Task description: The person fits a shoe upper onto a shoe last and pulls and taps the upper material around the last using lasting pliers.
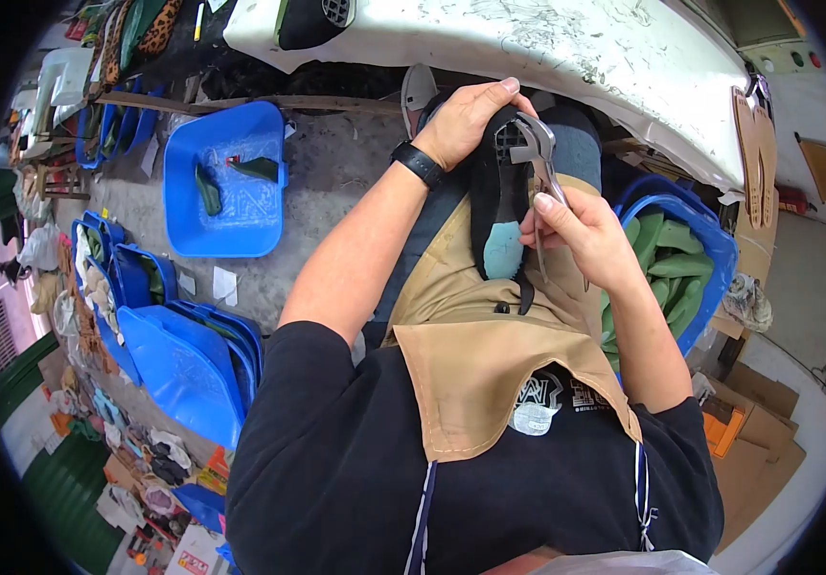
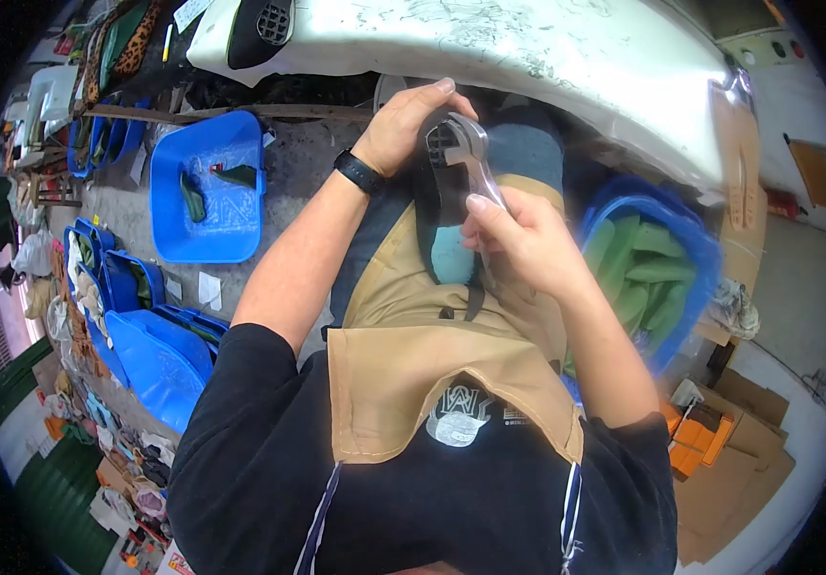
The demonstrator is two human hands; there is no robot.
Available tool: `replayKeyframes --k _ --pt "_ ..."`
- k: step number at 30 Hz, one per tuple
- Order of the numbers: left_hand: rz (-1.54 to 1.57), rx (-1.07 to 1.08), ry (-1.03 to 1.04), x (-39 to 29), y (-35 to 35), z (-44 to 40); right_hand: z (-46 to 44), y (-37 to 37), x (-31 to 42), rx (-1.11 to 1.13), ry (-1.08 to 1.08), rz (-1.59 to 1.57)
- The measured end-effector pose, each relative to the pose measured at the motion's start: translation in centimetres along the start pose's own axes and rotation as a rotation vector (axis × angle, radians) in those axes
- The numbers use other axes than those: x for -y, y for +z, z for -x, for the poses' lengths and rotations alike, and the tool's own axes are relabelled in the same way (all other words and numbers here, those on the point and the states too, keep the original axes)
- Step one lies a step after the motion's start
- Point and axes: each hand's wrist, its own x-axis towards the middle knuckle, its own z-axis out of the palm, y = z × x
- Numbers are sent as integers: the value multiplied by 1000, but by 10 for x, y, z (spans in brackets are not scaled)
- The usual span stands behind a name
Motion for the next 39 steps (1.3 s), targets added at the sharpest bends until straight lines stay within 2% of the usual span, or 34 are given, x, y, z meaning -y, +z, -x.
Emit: replayKeyframes --k 5,9,15,20,24,25,29,31,34,36,37,39 --pt "10 -41 28 9 3 0 2 8 -9 -35 45 -25" --pt "36 -119 67 18 9 -2 8 19 -9 -159 88 165" --pt "15 -54 25 22 28 -16 14 -4 6 -195 104 424" --pt "53 8 -15 22 25 -21 26 -16 11 -145 7 536" --pt "13 -29 -36 15 31 -21 14 -5 9 -403 -310 267" --pt "12 -30 -35 19 31 -21 12 -6 8 -402 -310 266" --pt "-172 -11 314 49 23 -32 -11 -13 7 -349 -208 611" --pt "-162 -9 277 57 25 -29 -19 -12 -15 -368 -235 639" --pt "-181 26 252 53 26 -36 -33 -11 -39 -478 -408 723" --pt "-141 -7 193 43 22 -42 -22 -16 4 -350 -76 446" --pt "-85 -17 109 41 25 -40 -20 -22 8 -359 -78 442" --pt "41 -45 -83 41 39 -22 -7 -38 8 -360 -214 368"
